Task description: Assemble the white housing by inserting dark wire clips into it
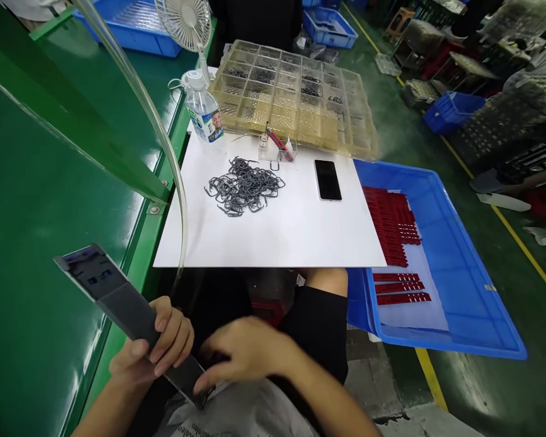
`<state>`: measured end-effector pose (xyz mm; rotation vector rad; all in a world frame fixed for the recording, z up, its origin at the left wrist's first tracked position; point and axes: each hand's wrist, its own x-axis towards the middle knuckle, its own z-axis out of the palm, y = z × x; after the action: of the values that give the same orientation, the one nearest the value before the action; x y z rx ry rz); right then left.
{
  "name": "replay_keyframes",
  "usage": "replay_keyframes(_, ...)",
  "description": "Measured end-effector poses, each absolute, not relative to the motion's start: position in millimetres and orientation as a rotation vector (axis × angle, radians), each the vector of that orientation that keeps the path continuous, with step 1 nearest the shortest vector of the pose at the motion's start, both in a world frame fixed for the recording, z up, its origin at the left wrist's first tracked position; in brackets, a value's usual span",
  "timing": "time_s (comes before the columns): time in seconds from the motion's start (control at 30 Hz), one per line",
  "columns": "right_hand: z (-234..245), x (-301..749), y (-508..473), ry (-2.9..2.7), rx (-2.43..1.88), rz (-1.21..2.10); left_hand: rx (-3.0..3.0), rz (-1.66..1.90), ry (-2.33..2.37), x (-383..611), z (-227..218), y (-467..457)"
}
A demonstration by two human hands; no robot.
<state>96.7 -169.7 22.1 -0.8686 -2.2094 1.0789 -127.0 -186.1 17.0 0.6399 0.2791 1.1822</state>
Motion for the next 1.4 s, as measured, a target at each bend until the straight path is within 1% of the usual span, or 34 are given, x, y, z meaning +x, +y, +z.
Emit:
replay_keyframes(0.03, 32.1, 110.0, -139.7, -2.259, -0.833, 1.106, 0.642, 1.183, 0.344, -127.5, 14.5, -187.4)
replay_keyframes(0.07, 40.9, 122.7, -107.3, -2.255, -0.915, 0.992, 0.658, 1.166, 0.417, -127.3, 11.5, -189.1)
replay_keyframes(0.1, 48.2, 134.1, -74.0, -2.204, -1.07, 0.742, 0.683, 1.121, 0.485, -126.4, 8.2, -191.1)
replay_keyframes(0.17, 57.7, 149.9, -11.0, -2.203, -1.208, 0.508, 0.719, 1.0, 0.625, -123.5, 0.7, -196.0)
replay_keyframes(0.2, 60.2, 154.2, 15.6, -2.318, -1.238, 0.356, 0.727, 0.937, 0.702, -121.8, -3.1, -198.8)
replay_keyframes(0.27, 62.2, 156.8, 54.9, -2.589, -1.168, 0.193, 0.725, 0.845, 0.834, -119.2, -9.9, -204.2)
replay_keyframes(0.37, 59.4, 154.5, 81.0, -2.843, -1.011, 0.093, 0.715, 0.805, 0.929, -118.6, -15.4, -208.6)
replay_keyframes(0.47, 50.7, 156.0, 87.8, -2.88, -0.949, 0.046, 0.736, 0.773, 0.966, -120.1, -12.4, -205.6)
replay_keyframes(0.57, 41.0, 162.1, 90.5, -2.726, -0.934, 0.092, 0.813, 0.702, 1.003, -119.5, -2.4, -196.5)
replay_keyframes(0.67, 44.2, 164.9, 77.4, -2.382, -1.028, 0.277, 0.983, 0.682, 1.073, -116.0, 9.3, -186.7)
replay_keyframes(0.8, 84.8, 161.8, 10.3, -2.107, -1.035, 0.681, 1.22, 0.698, 1.1, -111.5, 20.4, -180.0)
replay_keyframes(0.9, 124.7, 161.1, -56.1, -2.143, -0.948, 0.927, 1.273, 0.664, 1.064, -109.1, 24.4, -180.7)
replay_keyframes(0.97, 142.7, 162.7, -91.1, -2.173, -0.949, 1.0, 1.285, 0.644, 1.032, -106.8, 26.1, -182.7)
replay_keyframes(1.1, 152.3, 169.4, -128.1, -2.247, -0.947, 0.93, 1.332, 0.607, 0.949, -99.9, 28.8, -187.8)
replay_keyframes(1.4, 141.3, 181.4, -164.4, -2.279, -0.923, 0.687, 1.404, 0.556, 0.91, -89.7, 26.5, -200.9)
